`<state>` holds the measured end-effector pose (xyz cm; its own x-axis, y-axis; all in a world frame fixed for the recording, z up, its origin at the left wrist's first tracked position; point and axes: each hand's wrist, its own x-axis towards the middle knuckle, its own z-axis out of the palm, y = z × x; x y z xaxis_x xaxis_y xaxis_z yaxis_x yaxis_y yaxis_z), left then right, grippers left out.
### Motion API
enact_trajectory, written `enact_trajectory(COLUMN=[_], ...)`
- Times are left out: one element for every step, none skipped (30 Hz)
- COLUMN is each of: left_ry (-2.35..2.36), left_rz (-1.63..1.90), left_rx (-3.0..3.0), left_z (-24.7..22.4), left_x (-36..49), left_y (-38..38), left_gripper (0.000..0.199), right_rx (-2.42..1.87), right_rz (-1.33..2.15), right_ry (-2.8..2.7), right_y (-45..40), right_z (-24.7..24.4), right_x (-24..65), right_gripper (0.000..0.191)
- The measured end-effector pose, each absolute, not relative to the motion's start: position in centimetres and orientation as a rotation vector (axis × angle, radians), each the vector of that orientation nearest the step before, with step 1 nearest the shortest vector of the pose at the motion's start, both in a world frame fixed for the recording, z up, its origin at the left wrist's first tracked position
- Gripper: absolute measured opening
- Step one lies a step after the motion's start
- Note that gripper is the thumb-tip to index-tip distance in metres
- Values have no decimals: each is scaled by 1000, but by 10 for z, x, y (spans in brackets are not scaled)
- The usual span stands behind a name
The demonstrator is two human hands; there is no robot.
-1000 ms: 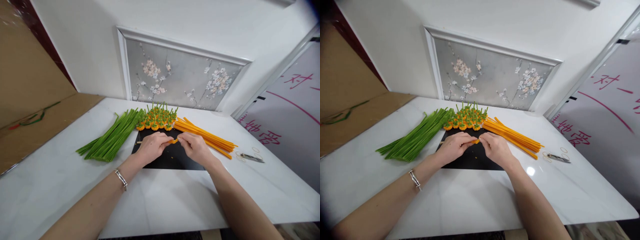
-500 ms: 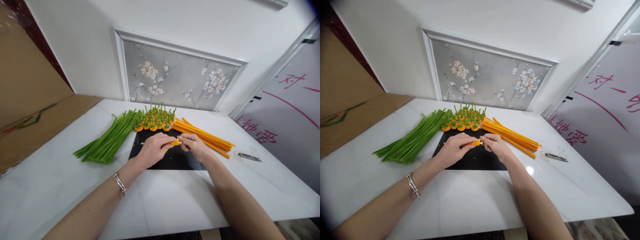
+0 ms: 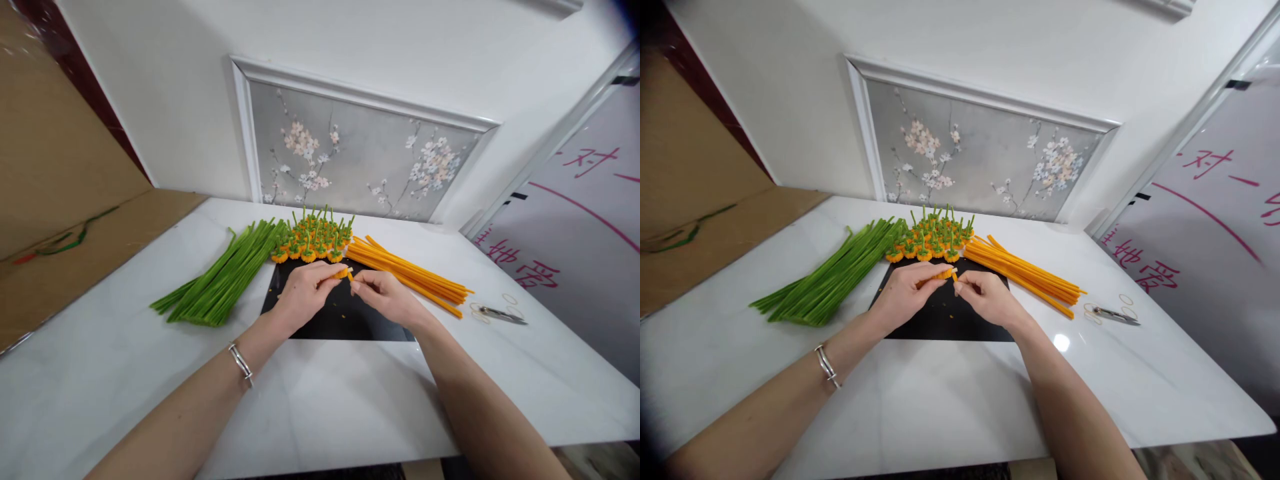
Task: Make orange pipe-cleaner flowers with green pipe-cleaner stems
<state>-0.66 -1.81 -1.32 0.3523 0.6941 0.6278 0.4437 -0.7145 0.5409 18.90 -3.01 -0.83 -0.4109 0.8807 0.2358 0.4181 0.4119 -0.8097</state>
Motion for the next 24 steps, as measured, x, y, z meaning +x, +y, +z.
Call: enact_trajectory(left_ry=[1031,1041,1048,1051,1054,1059,1066,1074,1082,1089,1096,1101,1104,1100,1088,1068,1045,1024,1009,1000,995,990,985,978], left_rz=[1288,1276,1257,1232,1206,1181,1157,1133,1106,1082,1057,1031,1006,984,964,945,932,929,937,949,962,973,983,995], left_rx=[2351,2364,2382,2403,2425,2446,2467,2488,2508,2527,2544,2562,2578,2595,2612,2628,2640,2644,2639,2629,2617,2606,2599,2597], left_z=[-14,-15,-16,-18,-19,-20,-21,-21,-21,-20,-19,-18,-17,-16,-15,-15,-15,-16,-17,-18,-19,-20,-21,-21], left_x=[-7,-8,-8,-9,-10,-10,-10,-10,-10,-10,-10,-10,-10,-9,-9,-9,-9,-8,-8,-8,-8,-8,-7,-7], left_y=[-17,-16,-16,-15,-14,-14,-14,-14,-15,-16,-17,-18,-19,-20,-20,-20,-20,-20,-20,-20,-19,-19,-19,-19], left_gripper=[27,27,28,28,29,29,29,29,29,29,28,28,26,25,23,23,23,24,24,24,22,20,19,17], right_rx=[-1106,-1111,-1114,-1112,-1104,-1095,-1088,-1086,-1090,-1097,-1103,-1104,-1102,-1100,-1100,-1106,-1119,-1138,-1162,-1187,-1207,-1218,-1220,-1212], right_rz=[798,715,638,566,500,439,383,334,288,246,208,177,155,140,132,128,128,134,148,176,224,295,382,482], right_ry=[-2036,-2070,-2101,-2133,-2164,-2190,-2207,-2214,-2213,-2208,-2199,-2192,-2188,-2185,-2183,-2180,-2175,-2168,-2157,-2144,-2133,-2121,-2105,-2081], right_y=[-32,-33,-34,-35,-36,-36,-37,-37,-37,-37,-36,-36,-36,-36,-35,-35,-34,-34,-33,-32,-32,-31,-30,-29], right_z=[-7,-6,-5,-5,-6,-6,-7,-8,-8,-9,-9,-9,-10,-10,-10,-11,-11,-11,-12,-12,-11,-11,-11,-10], right_x=[187,186,184,183,182,181,181,181,181,181,181,182,182,182,182,183,183,184,185,186,187,189,190,190], right_gripper=[26,25,24,23,23,23,24,25,26,27,27,27,27,27,27,28,28,29,30,32,34,35,37,38])
